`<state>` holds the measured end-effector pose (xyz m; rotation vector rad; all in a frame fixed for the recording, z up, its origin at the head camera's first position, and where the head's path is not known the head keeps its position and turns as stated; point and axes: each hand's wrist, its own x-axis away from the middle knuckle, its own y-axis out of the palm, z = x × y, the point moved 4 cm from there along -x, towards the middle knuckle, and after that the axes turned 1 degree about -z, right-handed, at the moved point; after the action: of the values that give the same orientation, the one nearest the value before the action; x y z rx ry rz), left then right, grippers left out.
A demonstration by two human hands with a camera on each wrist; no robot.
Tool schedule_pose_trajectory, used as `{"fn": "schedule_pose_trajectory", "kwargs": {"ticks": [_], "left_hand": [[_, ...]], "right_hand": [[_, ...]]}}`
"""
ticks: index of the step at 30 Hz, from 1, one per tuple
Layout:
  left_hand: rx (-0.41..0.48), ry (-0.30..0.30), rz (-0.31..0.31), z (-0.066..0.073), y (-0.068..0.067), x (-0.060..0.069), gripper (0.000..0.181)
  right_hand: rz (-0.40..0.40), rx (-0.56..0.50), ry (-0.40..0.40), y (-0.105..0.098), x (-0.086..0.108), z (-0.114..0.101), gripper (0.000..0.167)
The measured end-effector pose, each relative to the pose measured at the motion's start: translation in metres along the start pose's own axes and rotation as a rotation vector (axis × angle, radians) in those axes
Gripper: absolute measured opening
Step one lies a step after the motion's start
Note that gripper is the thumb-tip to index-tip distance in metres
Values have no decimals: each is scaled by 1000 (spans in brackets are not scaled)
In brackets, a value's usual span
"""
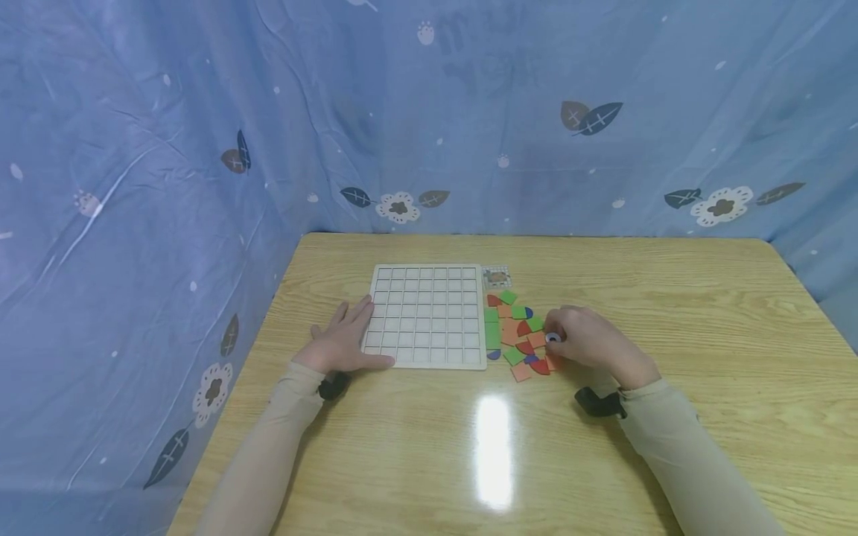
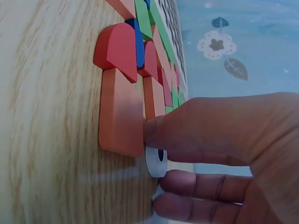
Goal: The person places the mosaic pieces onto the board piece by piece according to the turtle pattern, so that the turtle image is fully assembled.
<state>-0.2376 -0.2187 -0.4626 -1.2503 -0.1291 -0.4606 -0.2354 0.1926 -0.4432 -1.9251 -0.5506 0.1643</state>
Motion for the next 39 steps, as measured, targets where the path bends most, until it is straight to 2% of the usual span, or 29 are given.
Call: {"fn": "schedule_pose_trajectory", "kwargs": {"ticks": [11,17,24,32,39], "left_hand": [[1,-6,-10,-2,-1,3,127],[7,-13,-20,-3,4,4,127],[14,-13,-11,-3,4,6,125],[8,-13,-16,0,1,4,125],[4,-14,-7,3,-2,3,126]], "right_hand": [[1,-21,-56,-1,-5,-1,12],[84,-74,-105,-17,-10,-6,18],[164,-109,-139,-28,-35,-27,20],[154,-143,-161,-24,-64,-54,24],[145,-109,-183,-24,-87,-73,24]]}}
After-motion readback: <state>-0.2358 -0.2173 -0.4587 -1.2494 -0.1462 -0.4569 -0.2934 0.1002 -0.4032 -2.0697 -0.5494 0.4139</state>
